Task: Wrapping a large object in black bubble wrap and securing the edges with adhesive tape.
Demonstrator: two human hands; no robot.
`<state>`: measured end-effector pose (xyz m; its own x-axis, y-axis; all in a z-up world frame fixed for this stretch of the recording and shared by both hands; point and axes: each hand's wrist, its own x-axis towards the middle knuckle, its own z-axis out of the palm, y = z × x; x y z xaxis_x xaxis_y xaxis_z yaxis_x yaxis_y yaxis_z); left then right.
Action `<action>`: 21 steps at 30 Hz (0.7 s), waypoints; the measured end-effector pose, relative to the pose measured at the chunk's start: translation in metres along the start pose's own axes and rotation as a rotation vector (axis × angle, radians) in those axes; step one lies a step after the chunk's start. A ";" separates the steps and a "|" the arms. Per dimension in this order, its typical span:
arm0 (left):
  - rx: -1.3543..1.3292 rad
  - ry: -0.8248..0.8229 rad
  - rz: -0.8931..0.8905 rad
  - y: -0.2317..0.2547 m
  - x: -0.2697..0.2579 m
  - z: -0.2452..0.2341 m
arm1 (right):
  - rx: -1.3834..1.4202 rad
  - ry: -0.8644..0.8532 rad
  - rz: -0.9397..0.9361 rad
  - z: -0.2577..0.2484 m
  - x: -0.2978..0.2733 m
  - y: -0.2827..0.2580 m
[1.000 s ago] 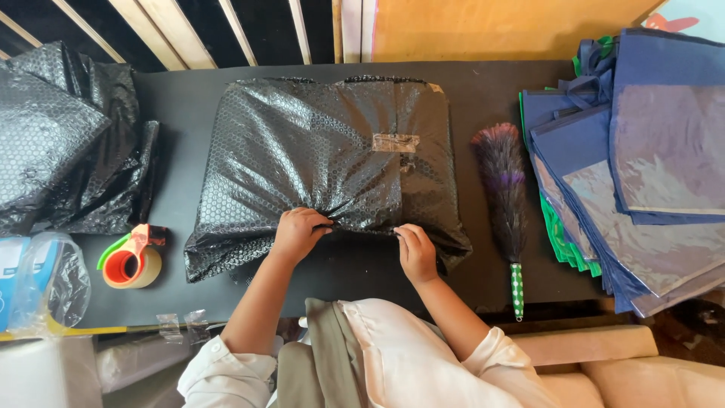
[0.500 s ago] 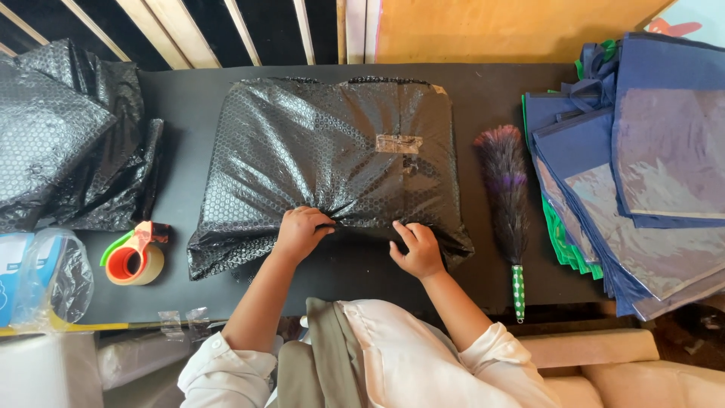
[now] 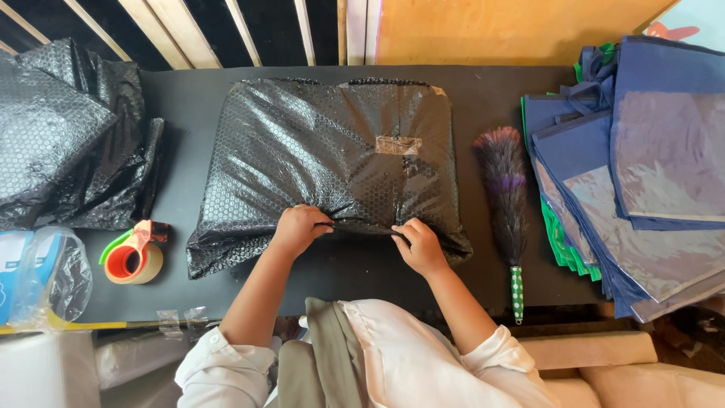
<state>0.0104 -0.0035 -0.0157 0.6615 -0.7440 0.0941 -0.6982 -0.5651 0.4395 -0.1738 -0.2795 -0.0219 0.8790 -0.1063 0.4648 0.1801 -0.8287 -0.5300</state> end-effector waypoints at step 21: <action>-0.100 -0.291 -0.312 0.008 0.030 -0.019 | -0.240 0.188 -0.492 0.084 -0.013 -0.070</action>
<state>0.0295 -0.0235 0.0074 0.7221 -0.6205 -0.3059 -0.4378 -0.7522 0.4924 -0.1606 -0.1742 -0.0503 0.6199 0.2455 0.7453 0.4232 -0.9044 -0.0541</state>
